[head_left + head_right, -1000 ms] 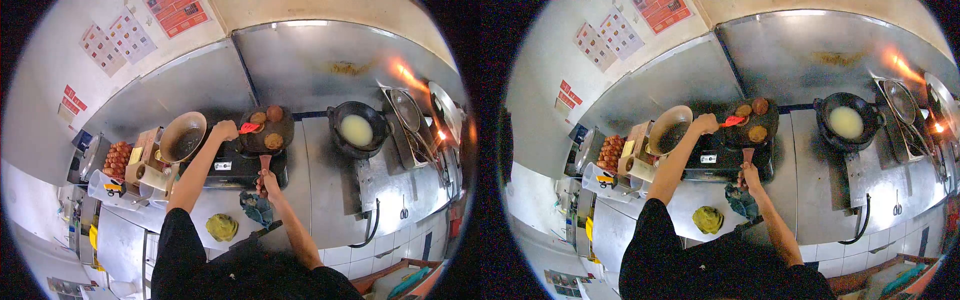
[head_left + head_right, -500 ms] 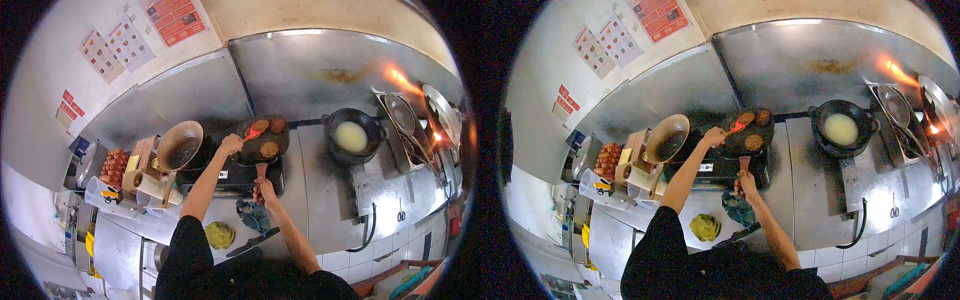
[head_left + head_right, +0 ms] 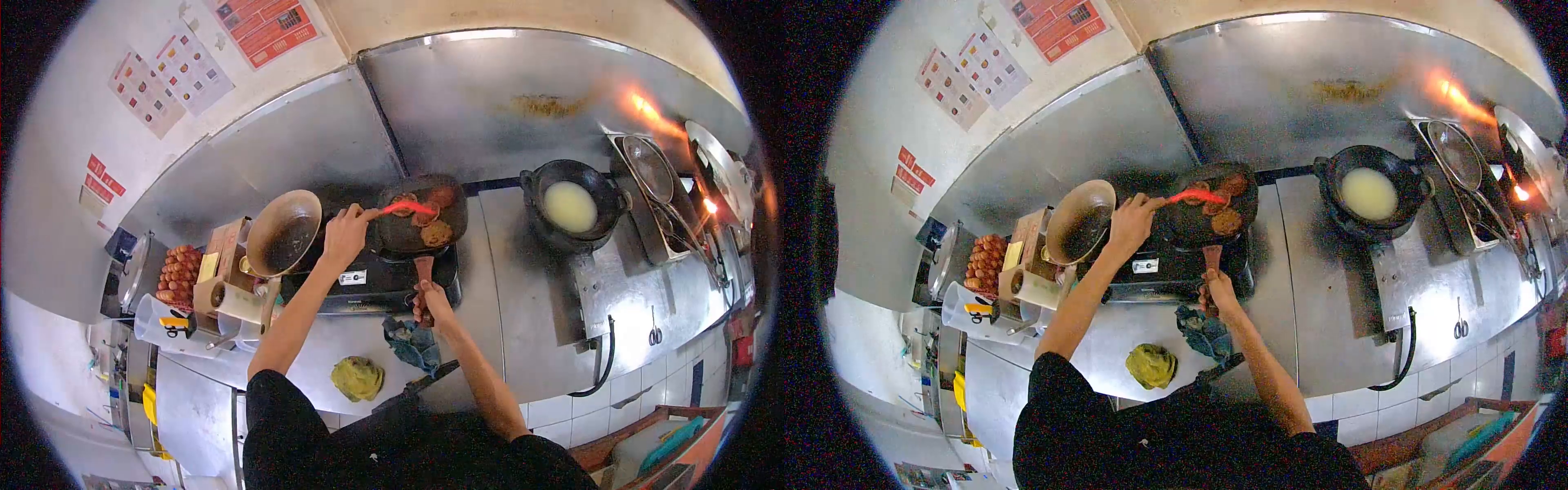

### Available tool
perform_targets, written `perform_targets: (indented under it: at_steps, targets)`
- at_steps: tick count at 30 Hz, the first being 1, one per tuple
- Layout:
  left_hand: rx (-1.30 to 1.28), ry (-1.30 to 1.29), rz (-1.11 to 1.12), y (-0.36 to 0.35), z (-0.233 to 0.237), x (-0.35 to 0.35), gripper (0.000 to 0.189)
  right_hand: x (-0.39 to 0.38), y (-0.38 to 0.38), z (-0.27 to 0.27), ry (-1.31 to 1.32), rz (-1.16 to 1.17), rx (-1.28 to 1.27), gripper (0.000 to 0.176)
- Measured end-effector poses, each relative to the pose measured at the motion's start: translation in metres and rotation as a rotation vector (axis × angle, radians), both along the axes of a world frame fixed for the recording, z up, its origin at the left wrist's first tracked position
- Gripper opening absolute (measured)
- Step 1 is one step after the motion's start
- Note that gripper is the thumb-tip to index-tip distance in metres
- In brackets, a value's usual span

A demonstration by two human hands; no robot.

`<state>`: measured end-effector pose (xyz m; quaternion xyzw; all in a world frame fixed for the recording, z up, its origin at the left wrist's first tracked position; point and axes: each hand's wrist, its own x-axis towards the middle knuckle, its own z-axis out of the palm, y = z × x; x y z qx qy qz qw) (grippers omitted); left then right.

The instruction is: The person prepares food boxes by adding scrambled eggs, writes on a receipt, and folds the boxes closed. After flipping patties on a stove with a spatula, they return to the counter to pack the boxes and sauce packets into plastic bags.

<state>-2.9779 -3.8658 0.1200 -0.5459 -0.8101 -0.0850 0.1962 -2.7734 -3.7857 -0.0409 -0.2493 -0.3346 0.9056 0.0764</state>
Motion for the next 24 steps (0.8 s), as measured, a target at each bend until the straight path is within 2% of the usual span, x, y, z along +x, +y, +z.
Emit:
perform_targets:
  at_steps: [2,4,6,8,9,13,19,24]
  targets:
    - [0.044,-0.036,-0.002,-0.001,0.01,0.017,0.033,-0.003,0.0,0.001,0.0,-0.001,0.003,0.033]
    - [-0.047,-0.206,0.156,0.006,0.022,0.043,0.033,-0.003,0.0,0.006,-0.035,0.001,0.004,0.03]
    - [-0.029,-0.188,0.135,0.017,0.003,0.045,0.035,0.0,-0.002,0.013,-0.044,0.002,0.034,0.03]
    - [-0.011,-0.002,0.096,0.028,-0.012,0.041,0.036,-0.001,-0.006,0.015,-0.054,0.005,0.066,0.031]
    - [0.022,0.007,0.068,0.029,-0.012,0.04,0.035,-0.003,-0.006,0.013,-0.074,-0.008,0.053,0.032]
    - [-0.12,-0.201,0.228,0.006,0.01,0.035,0.033,0.002,-0.001,0.012,-0.069,-0.034,0.038,0.034]
    - [-0.067,-0.122,0.236,-0.003,0.029,0.032,0.029,-0.001,-0.005,0.01,-0.019,-0.028,0.034,0.035]
    - [-0.136,-0.078,0.255,-0.013,0.007,0.027,0.027,0.0,-0.002,0.009,-0.075,-0.033,0.027,0.034]
